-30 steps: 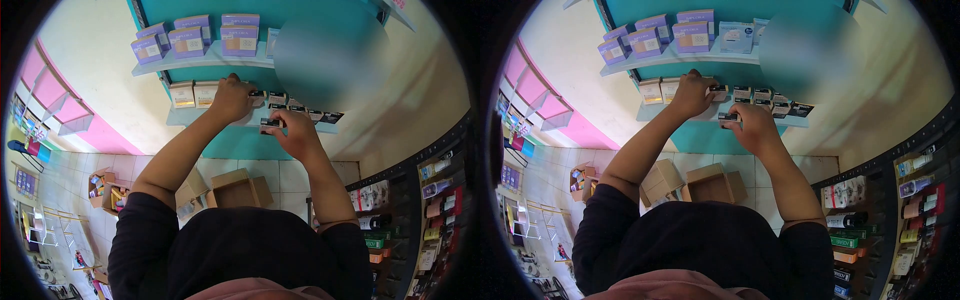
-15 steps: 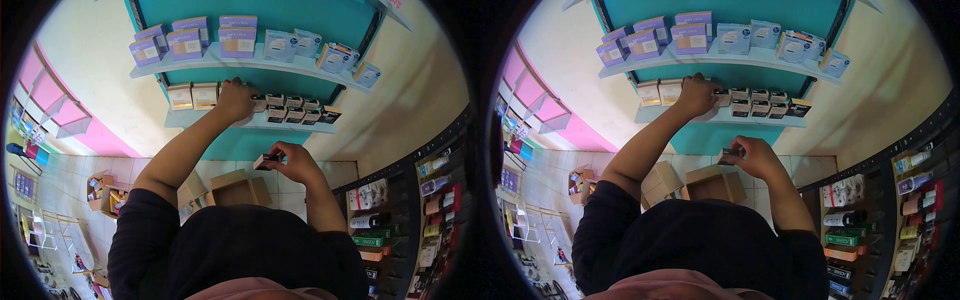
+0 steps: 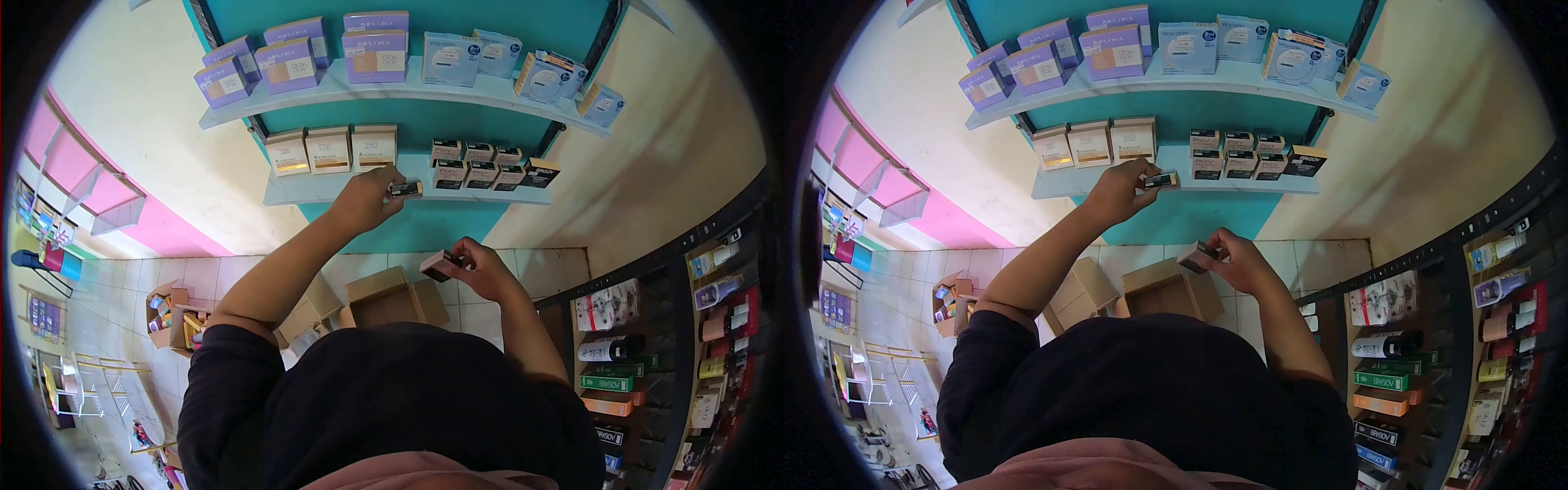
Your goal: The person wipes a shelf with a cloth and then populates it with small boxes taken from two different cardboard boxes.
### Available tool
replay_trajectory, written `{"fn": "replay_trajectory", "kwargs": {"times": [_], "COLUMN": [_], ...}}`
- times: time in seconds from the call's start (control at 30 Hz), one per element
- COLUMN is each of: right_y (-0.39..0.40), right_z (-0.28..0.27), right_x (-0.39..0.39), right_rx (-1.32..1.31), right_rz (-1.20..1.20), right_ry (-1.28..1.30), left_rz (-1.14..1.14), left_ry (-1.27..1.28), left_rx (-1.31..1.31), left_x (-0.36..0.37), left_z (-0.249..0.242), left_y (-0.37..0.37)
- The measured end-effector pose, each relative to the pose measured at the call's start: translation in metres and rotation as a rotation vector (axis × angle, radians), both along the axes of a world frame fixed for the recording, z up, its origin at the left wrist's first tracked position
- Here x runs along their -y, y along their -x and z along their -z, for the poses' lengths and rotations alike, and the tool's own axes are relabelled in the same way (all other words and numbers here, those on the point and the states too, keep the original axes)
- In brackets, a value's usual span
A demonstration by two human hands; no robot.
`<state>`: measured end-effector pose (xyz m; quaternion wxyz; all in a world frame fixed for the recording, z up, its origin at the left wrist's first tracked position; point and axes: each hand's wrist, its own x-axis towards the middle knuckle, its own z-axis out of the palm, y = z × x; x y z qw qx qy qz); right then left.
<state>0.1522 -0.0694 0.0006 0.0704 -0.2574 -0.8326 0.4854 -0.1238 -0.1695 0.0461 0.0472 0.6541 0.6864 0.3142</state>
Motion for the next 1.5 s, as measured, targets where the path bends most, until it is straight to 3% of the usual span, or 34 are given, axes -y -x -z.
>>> {"fn": "replay_trajectory", "kwargs": {"times": [0.07,0.13,0.2,0.27,0.37,0.47,0.53,0.67,0.73,0.8,0.83,0.9,0.93,1.0,1.07,1.17,1.23,1.27,1.33,1.4,1.47,1.5], "right_y": [0.007,0.014,0.016,0.02,0.025,0.038,0.043,0.044,0.04,0.037,0.036,0.039,0.041,0.046,0.048,0.052,0.056,0.056,0.056,0.06,0.063,0.065], "right_z": [0.009,0.016,0.006,0.0,0.002,0.0,-0.02,-0.017,-0.02,-0.025,-0.029,-0.04,-0.043,-0.046,-0.048,-0.039,-0.012,-0.01,-0.037,-0.053,-0.058,-0.061], "right_x": [0.0,0.005,0.003,-0.002,-0.004,0.009,0.032,0.038,0.033,0.029,0.028,0.027,0.027,0.025,0.027,0.024,0.014,0.009,0.008,0.013,0.011,0.011], "right_rx": [-0.046,-0.409,-0.455,-0.5,-0.494,-0.359,-0.561,-0.611,-0.51,-0.435,-0.361,-0.346,-0.329,-0.303,-0.277,-0.154,-0.256,-0.257,-0.215,-0.215,-0.216,-0.214], "right_rz": [-0.01,0.027,0.005,-0.019,-0.22,-0.057,-0.024,-0.028,0.023,0.036,0.052,0.041,0.031,0.022,0.01,0.066,0.055,0.052,-0.058,-0.043,-0.158,-0.16], "right_ry": [0.049,0.527,0.614,0.695,0.792,0.634,0.684,0.52,0.131,0.03,-0.07,-0.187,-0.302,-0.332,-0.365,-0.192,0.105,0.104,-0.165,-0.069,-0.211,-0.218], "left_rz": [0.029,0.027,0.025,0.106,0.124,0.138,0.143,0.205,0.219,0.17,0.168,0.083,0.08,0.183,0.193,0.136,0.049,-0.035,-0.032,-0.027,-0.097,-0.099], "left_ry": [-0.153,-0.194,-0.229,-0.479,-0.554,-0.618,-0.629,-0.644,-0.621,-0.572,-0.574,-0.703,-0.705,-0.178,-0.172,-0.122,-0.086,-0.048,-0.031,-0.023,0.003,-0.004], "left_rx": [0.116,0.109,0.107,-0.051,-0.026,-0.038,-0.052,-0.11,-0.125,0.138,0.137,0.682,0.682,0.166,0.082,-0.079,-0.047,-0.011,-0.09,-0.171,-0.527,-0.525], "left_x": [0.011,0.025,0.036,0.041,0.048,0.053,0.056,0.062,0.066,0.069,0.066,0.056,0.056,0.057,0.052,0.038,0.019,0.008,-0.017,-0.037,-0.051,-0.055], "left_z": [0.006,0.002,0.002,0.005,0.008,0.014,0.017,0.017,0.008,-0.006,-0.01,-0.019,-0.029,-0.054,-0.063,-0.072,-0.075,-0.077,-0.079,-0.079,-0.075,-0.073], "left_y": [-0.008,-0.023,-0.035,-0.044,-0.054,-0.059,-0.06,-0.064,-0.069,-0.072,-0.076,-0.083,-0.075,-0.047,-0.036,-0.022,-0.012,-0.008,0.001,0.004,0.003,0.001]}}
